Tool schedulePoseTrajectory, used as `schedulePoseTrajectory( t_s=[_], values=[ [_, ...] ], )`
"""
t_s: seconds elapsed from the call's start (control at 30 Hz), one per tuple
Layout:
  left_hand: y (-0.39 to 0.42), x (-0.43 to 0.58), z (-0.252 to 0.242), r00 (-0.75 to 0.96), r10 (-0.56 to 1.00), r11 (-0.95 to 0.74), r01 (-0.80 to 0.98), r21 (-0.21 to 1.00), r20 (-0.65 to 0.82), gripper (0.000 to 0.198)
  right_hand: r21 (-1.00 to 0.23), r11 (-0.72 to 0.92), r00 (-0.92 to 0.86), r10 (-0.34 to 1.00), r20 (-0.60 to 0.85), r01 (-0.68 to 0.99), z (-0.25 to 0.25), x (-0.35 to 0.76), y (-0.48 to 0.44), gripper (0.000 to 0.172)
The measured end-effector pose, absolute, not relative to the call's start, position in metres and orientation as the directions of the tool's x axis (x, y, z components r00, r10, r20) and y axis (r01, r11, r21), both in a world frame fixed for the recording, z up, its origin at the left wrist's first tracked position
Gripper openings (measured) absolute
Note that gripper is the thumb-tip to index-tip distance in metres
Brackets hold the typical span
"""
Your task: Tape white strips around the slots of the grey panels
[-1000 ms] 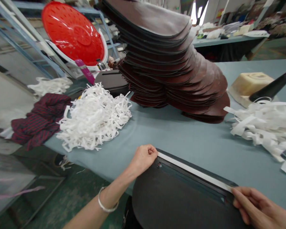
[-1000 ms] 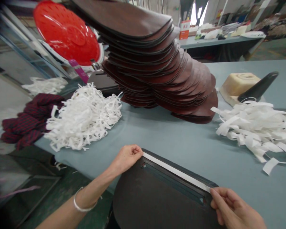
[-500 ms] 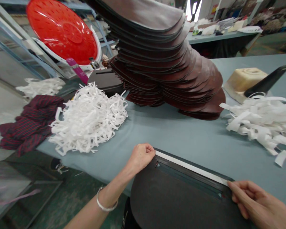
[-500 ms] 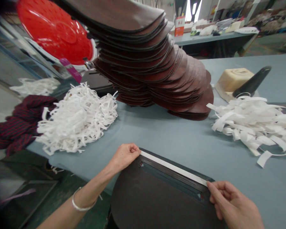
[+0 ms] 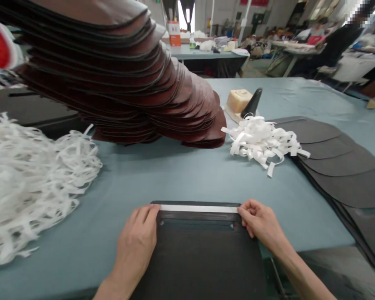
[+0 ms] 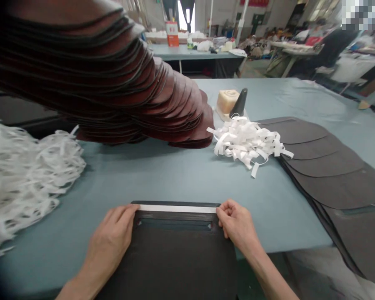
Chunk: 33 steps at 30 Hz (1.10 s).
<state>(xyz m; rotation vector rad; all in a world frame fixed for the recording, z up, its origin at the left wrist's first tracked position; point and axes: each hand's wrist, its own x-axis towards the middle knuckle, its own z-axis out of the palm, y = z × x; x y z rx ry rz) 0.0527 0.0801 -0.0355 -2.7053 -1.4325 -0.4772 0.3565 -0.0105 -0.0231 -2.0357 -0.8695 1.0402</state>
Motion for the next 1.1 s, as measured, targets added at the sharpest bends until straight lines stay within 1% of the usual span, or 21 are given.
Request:
schedulePoseTrajectory(
  t_s=[0.13, 0.2, 0.27, 0.33, 0.4, 0.43, 0.5, 0.53, 0.57, 0.6, 0.63, 0.7, 0.73, 0.8, 0.87, 1.0, 1.03, 1.1],
  values=[
    [0.065, 0.052, -0.033, 0.615, 0.76, -0.616, 0.785, -0.067, 0.212, 0.044, -0.78, -0.563, 0.459, 0.789, -0.409, 0.273, -0.027, 0.357, -0.01, 0.018],
    [0.059, 0.053, -0.031, 0.622, 0.762, -0.611, 0.783, -0.117, 0.179, 0.048, -0.736, -0.587, 0.479, 0.78, -0.403, 0.336, -0.028, 0.359, -0.009, 0.017],
    [0.056, 0.055, -0.029, 0.613, 0.773, -0.598, 0.79, -0.135, 0.165, 0.049, -0.649, -0.582, 0.503, 0.797, -0.334, 0.49, -0.026, 0.359, -0.01, 0.013],
    [0.056, 0.058, -0.028, 0.602, 0.784, -0.587, 0.799, -0.131, 0.153, 0.049, -0.48, -0.526, 0.496, 0.845, -0.2, 0.702, -0.022, 0.355, -0.009, 0.008],
    [0.061, 0.061, -0.025, 0.595, 0.792, -0.584, 0.803, -0.115, 0.137, 0.048, -0.286, -0.404, 0.409, 0.911, -0.043, 0.869, -0.017, 0.345, -0.005, 0.007],
    [0.066, 0.062, -0.024, 0.595, 0.792, -0.586, 0.803, -0.106, 0.132, 0.048, -0.217, -0.307, 0.321, 0.947, 0.029, 0.926, -0.015, 0.338, -0.001, 0.012],
    [0.076, 0.066, -0.022, 0.595, 0.793, -0.589, 0.804, -0.087, 0.129, 0.047, -0.136, -0.049, 0.068, 0.988, 0.138, 0.989, -0.012, 0.321, 0.009, 0.027],
    [0.082, 0.068, -0.02, 0.592, 0.795, -0.587, 0.806, -0.079, 0.131, 0.046, -0.108, 0.076, -0.057, 0.984, 0.167, 0.991, -0.012, 0.313, 0.014, 0.033],
    [0.088, 0.069, -0.019, 0.588, 0.798, -0.584, 0.809, -0.07, 0.134, 0.045, -0.081, 0.173, -0.157, 0.971, 0.179, 0.982, -0.012, 0.305, 0.02, 0.037],
    [0.093, 0.07, -0.018, 0.583, 0.8, -0.581, 0.812, -0.061, 0.141, 0.044, -0.06, 0.235, -0.221, 0.959, 0.179, 0.97, -0.013, 0.299, 0.025, 0.037],
    [0.097, 0.07, -0.018, 0.579, 0.802, -0.578, 0.814, -0.051, 0.147, 0.044, -0.05, 0.259, -0.247, 0.953, 0.177, 0.965, -0.014, 0.295, 0.029, 0.033],
    [0.102, 0.069, -0.019, 0.572, 0.804, -0.576, 0.817, -0.023, 0.16, 0.043, -0.068, 0.248, -0.232, 0.954, 0.189, 0.966, -0.017, 0.293, 0.036, 0.019],
    [0.102, 0.069, -0.02, 0.569, 0.805, -0.577, 0.817, -0.003, 0.169, 0.042, -0.083, 0.239, -0.219, 0.954, 0.204, 0.967, -0.018, 0.295, 0.038, 0.016],
    [0.101, 0.067, -0.023, 0.55, 0.812, -0.569, 0.821, 0.052, 0.198, 0.042, -0.101, 0.231, -0.201, 0.947, 0.249, 0.968, -0.019, 0.299, 0.043, 0.016],
    [0.099, 0.066, -0.025, 0.513, 0.827, -0.547, 0.828, 0.118, 0.231, 0.043, -0.086, 0.213, -0.182, 0.944, 0.277, 0.973, -0.02, 0.302, 0.05, 0.016],
    [0.098, 0.066, -0.026, 0.474, 0.848, -0.522, 0.827, 0.211, 0.238, 0.044, -0.027, 0.099, -0.09, 0.969, 0.228, 0.995, -0.021, 0.288, 0.075, 0.03],
    [0.097, 0.066, -0.025, 0.474, 0.849, -0.521, 0.825, 0.221, 0.233, 0.044, -0.054, 0.105, -0.091, 0.972, 0.218, 0.993, -0.022, 0.28, 0.082, 0.031],
    [0.097, 0.065, -0.025, 0.47, 0.852, -0.517, 0.823, 0.235, 0.229, 0.043, -0.168, 0.179, -0.141, 0.966, 0.219, 0.969, -0.024, 0.262, 0.097, 0.024]
  ],
)
